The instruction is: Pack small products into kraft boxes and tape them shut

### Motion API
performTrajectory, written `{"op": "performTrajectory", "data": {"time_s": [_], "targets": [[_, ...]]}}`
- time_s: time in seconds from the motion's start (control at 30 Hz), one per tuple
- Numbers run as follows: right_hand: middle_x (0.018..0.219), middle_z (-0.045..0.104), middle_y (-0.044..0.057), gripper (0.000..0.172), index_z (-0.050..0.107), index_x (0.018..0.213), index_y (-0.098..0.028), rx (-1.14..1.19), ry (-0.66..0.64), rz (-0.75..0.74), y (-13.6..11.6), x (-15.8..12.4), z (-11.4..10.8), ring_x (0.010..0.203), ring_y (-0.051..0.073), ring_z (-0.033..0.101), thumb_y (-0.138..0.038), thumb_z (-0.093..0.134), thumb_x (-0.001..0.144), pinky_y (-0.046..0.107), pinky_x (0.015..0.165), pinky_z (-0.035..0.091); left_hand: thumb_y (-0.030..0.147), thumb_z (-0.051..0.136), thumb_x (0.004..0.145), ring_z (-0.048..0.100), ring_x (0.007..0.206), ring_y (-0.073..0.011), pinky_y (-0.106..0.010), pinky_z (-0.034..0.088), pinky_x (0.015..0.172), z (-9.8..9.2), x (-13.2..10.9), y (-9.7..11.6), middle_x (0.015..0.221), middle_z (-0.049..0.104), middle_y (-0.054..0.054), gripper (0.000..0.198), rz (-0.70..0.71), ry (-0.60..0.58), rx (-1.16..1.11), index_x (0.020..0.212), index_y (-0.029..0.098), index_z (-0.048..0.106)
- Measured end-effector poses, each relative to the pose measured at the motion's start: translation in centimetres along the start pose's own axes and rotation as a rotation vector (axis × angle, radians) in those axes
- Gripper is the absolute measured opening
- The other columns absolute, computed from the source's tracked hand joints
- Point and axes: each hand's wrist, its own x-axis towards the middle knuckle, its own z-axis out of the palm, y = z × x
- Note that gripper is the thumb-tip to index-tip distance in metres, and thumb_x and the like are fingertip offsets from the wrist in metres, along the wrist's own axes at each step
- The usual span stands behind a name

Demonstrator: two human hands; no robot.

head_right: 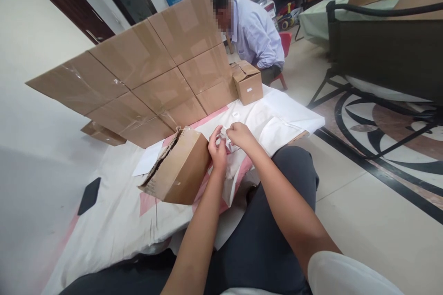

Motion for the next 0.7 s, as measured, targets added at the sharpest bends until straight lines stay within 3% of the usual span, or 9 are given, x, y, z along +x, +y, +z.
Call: {"op": "performTrajectory", "data": {"time_s": [0.03, 0.1, 0.2, 0.3, 0.4, 0.57, 0.7], "targets": [[0.049, 0.059, 0.001, 0.013, 0.056, 0.072, -0.018, -0.005, 0.004, -0.004, 0.0, 0.0, 0.0, 0.046, 0.014, 0.055, -0.022, 0.051, 0.084, 0.023, 0.048, 0.037, 0.022, 0.055, 0.085, 0.067, 0.102, -0.0192, -0.032, 0.054, 0.088, 0.0, -0.2, 0.2, 0.123, 0.07, -0.009, 0.043, -0.048, 0.035, -0.039, 0.127, 0.02, 0.063], [0.052, 0.06, 0.001, 0.014, 0.055, 0.07, -0.019, -0.019, 0.015, -0.022, 0.1, 0.1, 0.0, 0.048, 0.014, 0.055, -0.021, 0.051, 0.084, 0.023, 0.049, 0.036, 0.029, 0.055, 0.085, 0.062, 0.064, -0.0127, -0.025, 0.049, 0.059, -0.1, -0.6, 0.5, 0.096, 0.075, -0.007, 0.046, -0.198, 0.057, -0.146, 0.129, 0.018, 0.06], [0.057, 0.06, 0.001, 0.016, 0.053, 0.066, -0.019, -0.051, 0.053, -0.056, 0.3, 0.3, 0.0, 0.054, 0.013, 0.055, -0.019, 0.053, 0.082, 0.023, 0.051, 0.035, 0.036, 0.059, 0.081, 0.05, 0.043, -0.0094, -0.02, 0.031, 0.042, -0.6, -0.9, 1.1, 0.077, 0.074, -0.004, 0.066, -0.477, -0.046, -0.362, 0.143, 0.017, 0.045], [0.059, 0.059, 0.001, 0.015, 0.053, 0.066, -0.019, -0.08, 0.088, -0.077, 0.5, 0.3, -0.1, 0.058, 0.014, 0.054, -0.019, 0.055, 0.081, 0.023, 0.053, 0.034, 0.04, 0.06, 0.08, 0.059, 0.05, -0.0119, -0.02, 0.029, 0.042, -1.4, -0.6, 1.5, 0.093, 0.077, -0.009, 0.081, -0.675, -0.151, -0.57, 0.153, 0.022, 0.03], [0.06, 0.058, 0.001, 0.014, 0.054, 0.067, -0.019, -0.091, 0.091, -0.083, 0.3, 0.2, -0.1, 0.059, 0.014, 0.053, -0.019, 0.055, 0.081, 0.023, 0.053, 0.034, 0.045, 0.055, 0.085, 0.065, 0.061, -0.0138, -0.021, 0.037, 0.048, -2.2, -0.2, 1.7, 0.113, 0.073, -0.012, 0.073, -0.76, -0.229, -0.664, 0.152, 0.029, 0.033], [0.056, 0.055, -0.001, 0.015, 0.055, 0.066, -0.018, -0.105, 0.069, -0.079, 0.0, 0.0, -0.3, 0.056, 0.013, 0.053, -0.018, 0.055, 0.082, 0.022, 0.053, 0.034, 0.055, 0.039, 0.092, 0.067, 0.099, -0.0225, -0.032, 0.05, 0.069, -3.0, 0.2, 1.8, 0.137, 0.061, -0.016, 0.059, -0.693, -0.265, -0.645, 0.144, 0.027, 0.048], [0.049, 0.056, 0.001, 0.02, 0.056, 0.065, -0.018, -0.123, 0.017, -0.062, 0.1, -0.2, -0.8, 0.051, 0.014, 0.054, -0.019, 0.055, 0.084, 0.023, 0.052, 0.037, 0.056, 0.036, 0.092, 0.064, 0.1, -0.0238, -0.037, 0.049, 0.074, -3.2, 0.1, 1.9, 0.139, 0.058, -0.019, 0.059, -0.606, -0.294, -0.619, 0.138, 0.023, 0.054]]}}
